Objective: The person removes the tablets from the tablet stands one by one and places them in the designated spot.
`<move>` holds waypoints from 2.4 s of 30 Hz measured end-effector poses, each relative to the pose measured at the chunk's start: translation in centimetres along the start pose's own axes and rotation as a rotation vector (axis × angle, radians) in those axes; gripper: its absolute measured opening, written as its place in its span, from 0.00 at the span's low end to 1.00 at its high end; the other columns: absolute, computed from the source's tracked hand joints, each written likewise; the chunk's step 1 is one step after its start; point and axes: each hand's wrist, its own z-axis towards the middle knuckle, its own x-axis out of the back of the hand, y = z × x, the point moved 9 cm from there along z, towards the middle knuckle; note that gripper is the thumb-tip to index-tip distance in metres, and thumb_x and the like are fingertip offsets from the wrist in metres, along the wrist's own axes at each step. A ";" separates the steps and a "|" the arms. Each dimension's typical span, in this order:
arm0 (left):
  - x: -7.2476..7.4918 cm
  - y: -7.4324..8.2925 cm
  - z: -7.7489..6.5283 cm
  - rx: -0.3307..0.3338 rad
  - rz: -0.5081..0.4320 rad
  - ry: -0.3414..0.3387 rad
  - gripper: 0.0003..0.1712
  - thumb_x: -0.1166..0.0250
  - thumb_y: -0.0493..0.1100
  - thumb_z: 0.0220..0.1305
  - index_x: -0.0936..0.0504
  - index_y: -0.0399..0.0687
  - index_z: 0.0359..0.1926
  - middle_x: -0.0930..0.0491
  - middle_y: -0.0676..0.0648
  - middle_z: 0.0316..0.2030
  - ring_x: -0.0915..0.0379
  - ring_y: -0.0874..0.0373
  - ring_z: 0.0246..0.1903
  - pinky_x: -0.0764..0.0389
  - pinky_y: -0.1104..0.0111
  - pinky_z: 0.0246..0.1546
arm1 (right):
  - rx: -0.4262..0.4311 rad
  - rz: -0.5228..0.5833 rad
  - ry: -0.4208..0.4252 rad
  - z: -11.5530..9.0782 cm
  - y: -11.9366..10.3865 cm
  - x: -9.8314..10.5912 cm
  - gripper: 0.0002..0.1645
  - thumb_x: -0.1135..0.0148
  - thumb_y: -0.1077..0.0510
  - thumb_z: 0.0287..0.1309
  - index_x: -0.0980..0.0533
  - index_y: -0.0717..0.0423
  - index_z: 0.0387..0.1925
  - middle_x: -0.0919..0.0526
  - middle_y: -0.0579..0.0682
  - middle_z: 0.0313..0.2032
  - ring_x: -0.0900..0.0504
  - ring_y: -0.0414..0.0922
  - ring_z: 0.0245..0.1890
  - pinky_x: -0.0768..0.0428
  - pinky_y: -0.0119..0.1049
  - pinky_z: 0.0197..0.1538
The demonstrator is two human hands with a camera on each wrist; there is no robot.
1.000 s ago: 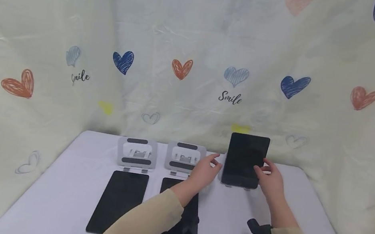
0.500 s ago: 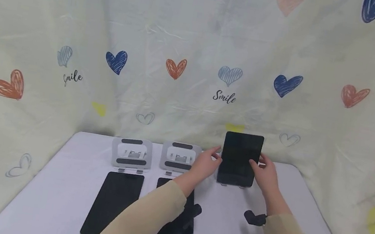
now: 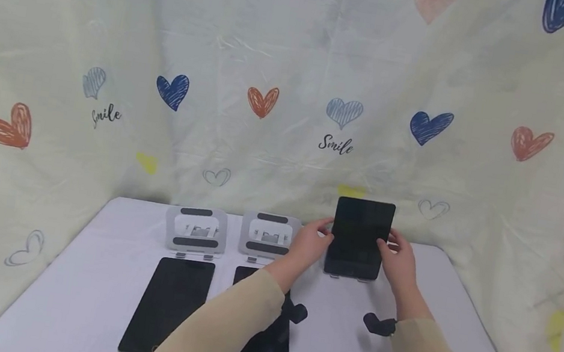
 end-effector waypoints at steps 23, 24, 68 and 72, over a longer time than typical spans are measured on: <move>-0.1 -0.1 -0.3 -0.144 0.075 0.164 0.18 0.34 0.47 0.68 0.17 0.69 0.57 0.17 0.61 0.42 0.25 0.66 0.37 0.23 0.74 0.38 | 0.015 0.068 0.263 -0.8 2.0 2.1 0.25 0.44 0.49 0.71 0.26 0.50 0.66 0.21 0.57 0.56 0.29 0.35 0.46 0.32 0.24 0.42; -0.2 -0.2 -0.4 -0.152 0.080 0.172 0.19 0.34 0.47 0.68 0.17 0.70 0.58 0.17 0.61 0.41 0.25 0.66 0.38 0.23 0.74 0.39 | 0.006 0.071 0.255 -0.8 2.1 2.1 0.26 0.44 0.48 0.71 0.27 0.50 0.66 0.20 0.58 0.56 0.29 0.35 0.46 0.32 0.24 0.42; 0.2 -0.2 -2.8 -0.130 -0.148 0.078 0.20 0.34 0.45 0.67 0.19 0.66 0.59 0.19 0.61 0.37 0.28 0.67 0.33 0.23 0.74 0.33 | 0.002 0.038 0.040 -3.1 -0.1 3.9 0.33 0.44 0.43 0.70 0.32 0.52 0.70 0.21 0.54 0.51 0.25 0.41 0.29 0.25 0.30 0.31; 0.1 -0.6 -3.3 -0.120 -0.184 0.054 0.21 0.33 0.44 0.66 0.18 0.65 0.59 0.20 0.62 0.35 0.29 0.68 0.32 0.23 0.75 0.32 | -0.013 0.018 -0.010 -3.7 -0.1 3.7 0.33 0.47 0.43 0.72 0.35 0.52 0.72 0.23 0.63 0.55 0.25 0.48 0.30 0.24 0.33 0.32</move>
